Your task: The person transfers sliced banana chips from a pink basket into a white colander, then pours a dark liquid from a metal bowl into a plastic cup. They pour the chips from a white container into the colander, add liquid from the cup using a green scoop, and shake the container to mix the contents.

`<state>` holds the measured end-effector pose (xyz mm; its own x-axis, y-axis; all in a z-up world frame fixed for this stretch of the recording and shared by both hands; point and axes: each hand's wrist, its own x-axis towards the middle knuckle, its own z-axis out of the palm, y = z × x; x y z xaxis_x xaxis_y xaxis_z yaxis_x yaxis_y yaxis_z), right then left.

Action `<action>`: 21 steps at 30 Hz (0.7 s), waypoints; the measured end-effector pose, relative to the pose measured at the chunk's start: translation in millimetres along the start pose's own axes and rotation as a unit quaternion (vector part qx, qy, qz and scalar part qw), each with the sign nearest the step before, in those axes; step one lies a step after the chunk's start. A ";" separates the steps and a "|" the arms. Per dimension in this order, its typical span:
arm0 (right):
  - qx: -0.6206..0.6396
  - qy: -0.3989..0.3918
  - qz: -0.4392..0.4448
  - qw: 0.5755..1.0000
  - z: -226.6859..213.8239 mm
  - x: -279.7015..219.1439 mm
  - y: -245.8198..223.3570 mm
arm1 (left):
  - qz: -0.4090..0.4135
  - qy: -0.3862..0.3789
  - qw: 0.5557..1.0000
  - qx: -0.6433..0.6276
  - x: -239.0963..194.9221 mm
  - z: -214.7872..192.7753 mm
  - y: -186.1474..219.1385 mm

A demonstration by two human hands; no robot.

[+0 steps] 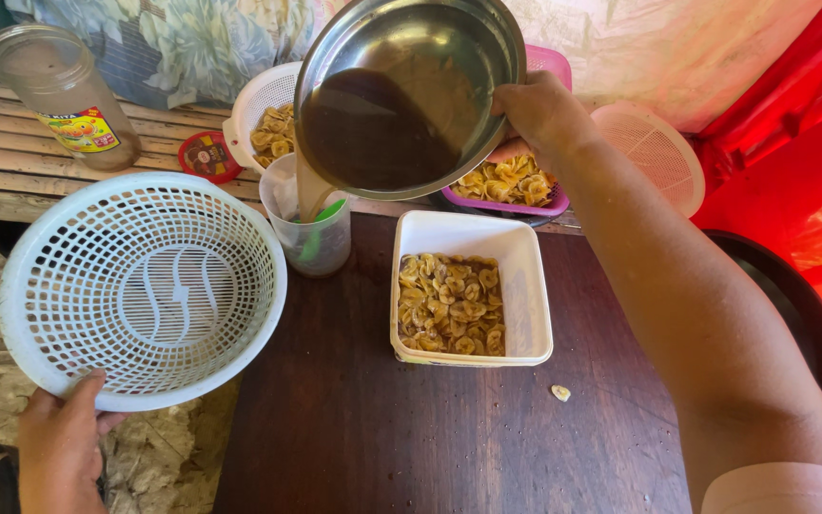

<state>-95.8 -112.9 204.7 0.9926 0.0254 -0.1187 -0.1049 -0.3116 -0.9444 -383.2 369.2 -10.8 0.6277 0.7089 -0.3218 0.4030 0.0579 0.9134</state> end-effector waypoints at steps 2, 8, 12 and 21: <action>0.002 -0.003 -0.003 1.000 1.1 -0.7 -4.0 | 0.005 -0.001 1.000 -0.007 8.1 1.0 -6.6; -0.018 0.008 -0.012 1.000 4.2 -5.0 -13.6 | 0.020 -0.010 1.000 -0.020 17.8 -3.2 -18.5; -0.026 0.009 -0.038 0.999 5.3 -7.1 -19.0 | 0.014 -0.008 1.000 -0.021 14.4 -0.8 -11.3; -0.059 0.029 -0.054 0.996 4.6 -3.2 -28.0 | 0.029 -0.010 0.999 -0.010 6.2 1.3 1.1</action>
<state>-96.3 -99.9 230.1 0.9999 0.0106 0.0036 0.0077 -0.4202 -0.9074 -378.0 372.8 -12.1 0.6626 0.6977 -0.2722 0.3515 0.0311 0.9357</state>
